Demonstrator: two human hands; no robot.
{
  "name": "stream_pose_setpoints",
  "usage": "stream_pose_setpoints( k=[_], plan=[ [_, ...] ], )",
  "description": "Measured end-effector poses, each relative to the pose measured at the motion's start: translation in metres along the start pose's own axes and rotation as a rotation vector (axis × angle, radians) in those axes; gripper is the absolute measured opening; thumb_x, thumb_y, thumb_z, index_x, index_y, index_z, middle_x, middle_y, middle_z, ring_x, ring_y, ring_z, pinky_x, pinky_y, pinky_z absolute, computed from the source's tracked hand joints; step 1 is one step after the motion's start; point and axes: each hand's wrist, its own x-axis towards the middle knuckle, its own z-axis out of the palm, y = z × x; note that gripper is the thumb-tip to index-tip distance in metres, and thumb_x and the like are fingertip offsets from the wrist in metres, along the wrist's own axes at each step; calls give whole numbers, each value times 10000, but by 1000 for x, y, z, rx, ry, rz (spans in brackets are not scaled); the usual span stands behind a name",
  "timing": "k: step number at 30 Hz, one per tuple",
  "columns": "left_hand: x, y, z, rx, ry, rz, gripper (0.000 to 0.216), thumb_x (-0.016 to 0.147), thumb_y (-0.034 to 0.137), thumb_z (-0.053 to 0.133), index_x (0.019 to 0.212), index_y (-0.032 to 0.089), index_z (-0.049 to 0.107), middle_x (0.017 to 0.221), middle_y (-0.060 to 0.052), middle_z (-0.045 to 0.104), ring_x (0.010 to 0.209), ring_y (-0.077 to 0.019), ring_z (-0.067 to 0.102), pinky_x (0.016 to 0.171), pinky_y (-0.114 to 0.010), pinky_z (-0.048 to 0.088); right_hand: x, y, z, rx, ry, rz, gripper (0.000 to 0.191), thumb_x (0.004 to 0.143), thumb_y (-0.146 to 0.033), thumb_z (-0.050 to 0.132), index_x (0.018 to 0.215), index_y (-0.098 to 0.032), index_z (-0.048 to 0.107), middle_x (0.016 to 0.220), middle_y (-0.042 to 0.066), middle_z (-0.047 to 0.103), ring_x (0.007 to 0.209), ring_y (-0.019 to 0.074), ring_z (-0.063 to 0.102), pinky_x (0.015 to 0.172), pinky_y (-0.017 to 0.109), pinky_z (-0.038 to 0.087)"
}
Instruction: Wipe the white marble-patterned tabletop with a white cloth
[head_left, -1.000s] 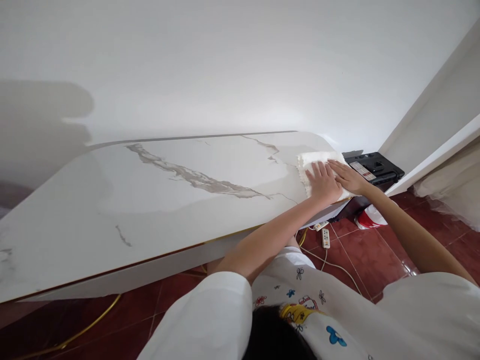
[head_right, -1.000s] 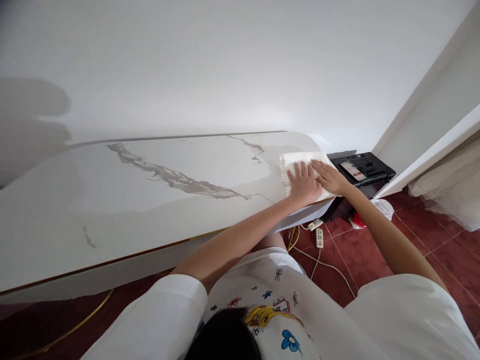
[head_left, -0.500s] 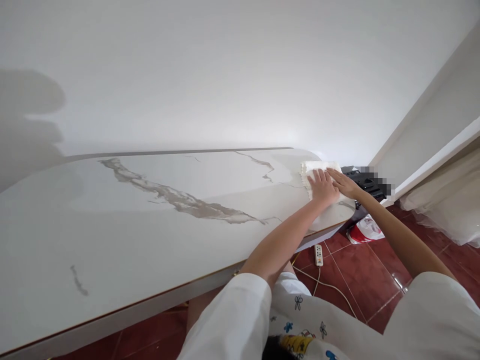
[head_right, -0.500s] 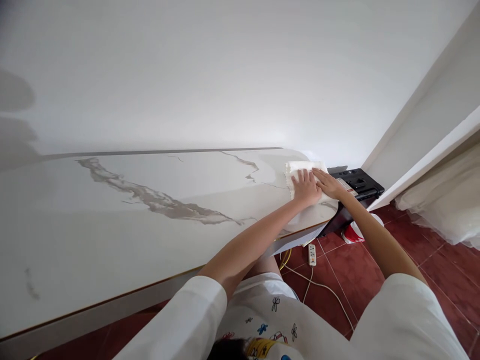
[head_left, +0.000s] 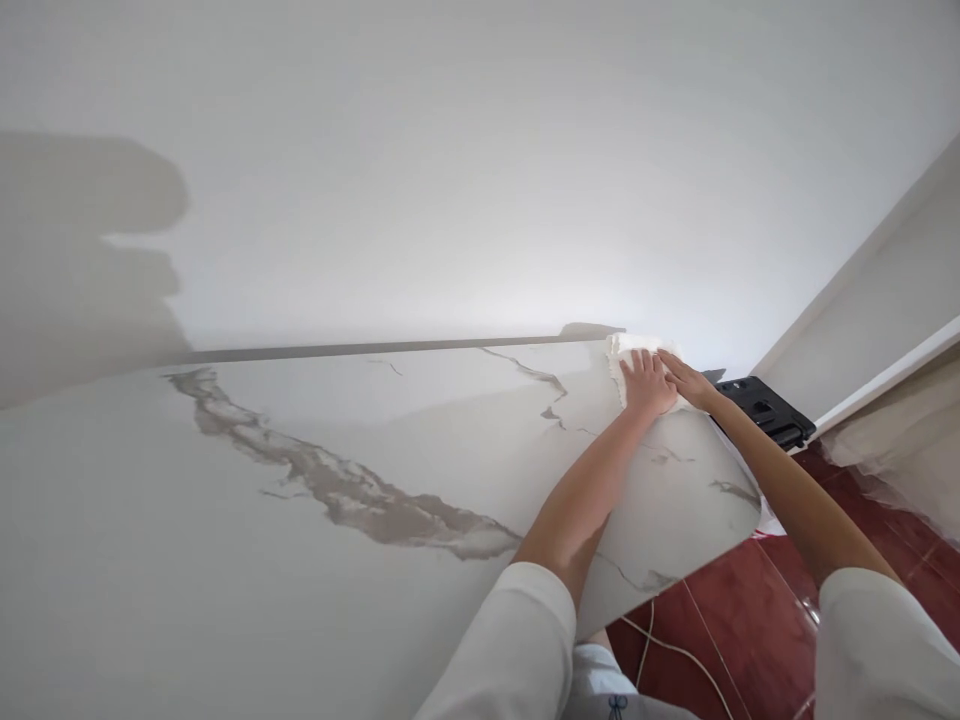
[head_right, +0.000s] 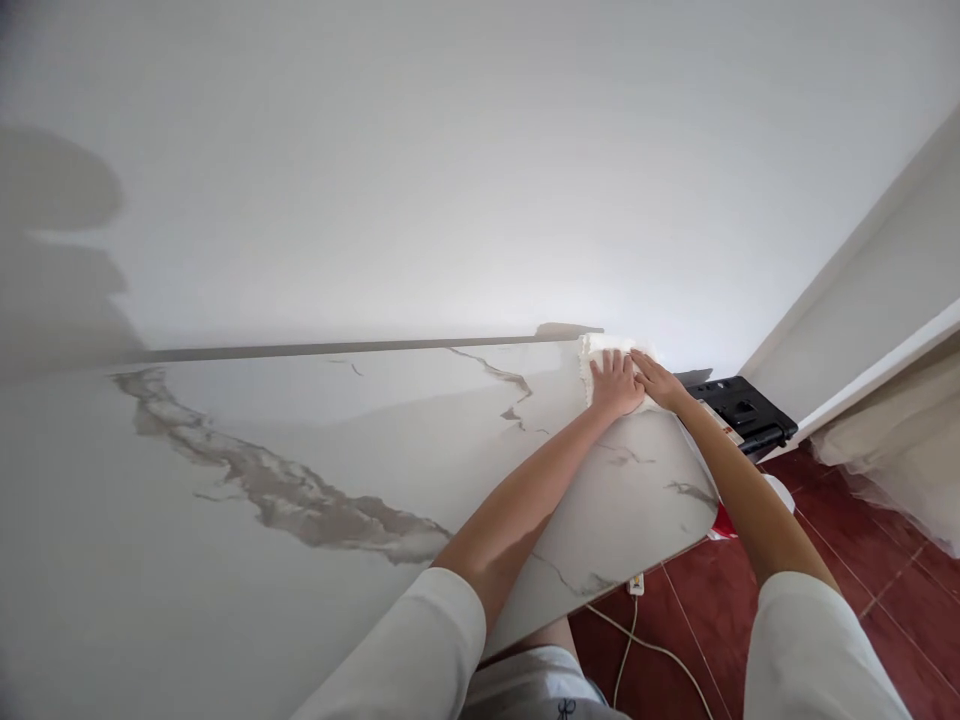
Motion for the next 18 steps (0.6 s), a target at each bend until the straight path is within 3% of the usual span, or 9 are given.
stream_pose_setpoints(
  k=[6,12,15,18],
  plan=[
    [29,-28,-3,12,-30,0,599,900,347,246,1447,107,274,1541,-112,210,1422,-299,96,1121,-540,133,37,-2,10,10,41,-4,525,934,-442,262,1429,-279,324,1461,23,402,1347,229,333,1100,448,326],
    [40,-52,-8,22,-82,27,597,904,352,232,1453,118,259,1547,-111,191,1424,-292,94,1123,-533,134,53,-22,13,-76,37,16,508,922,-349,271,1401,-209,367,1450,73,415,1328,232,373,1075,442,365],
    [35,-67,-15,46,-76,33,585,907,361,232,1452,151,265,1546,-90,202,1422,-277,113,1122,-521,144,60,-44,13,-138,51,5,490,911,-295,290,1379,-194,394,1438,84,430,1329,239,374,1069,456,367],
    [23,-93,-30,75,-83,65,586,914,394,232,1451,162,265,1542,-78,220,1416,-273,141,1120,-506,159,67,-90,2,-192,28,26,453,905,-253,339,1329,-146,460,1388,126,487,1298,263,423,1044,446,391]
  ],
)
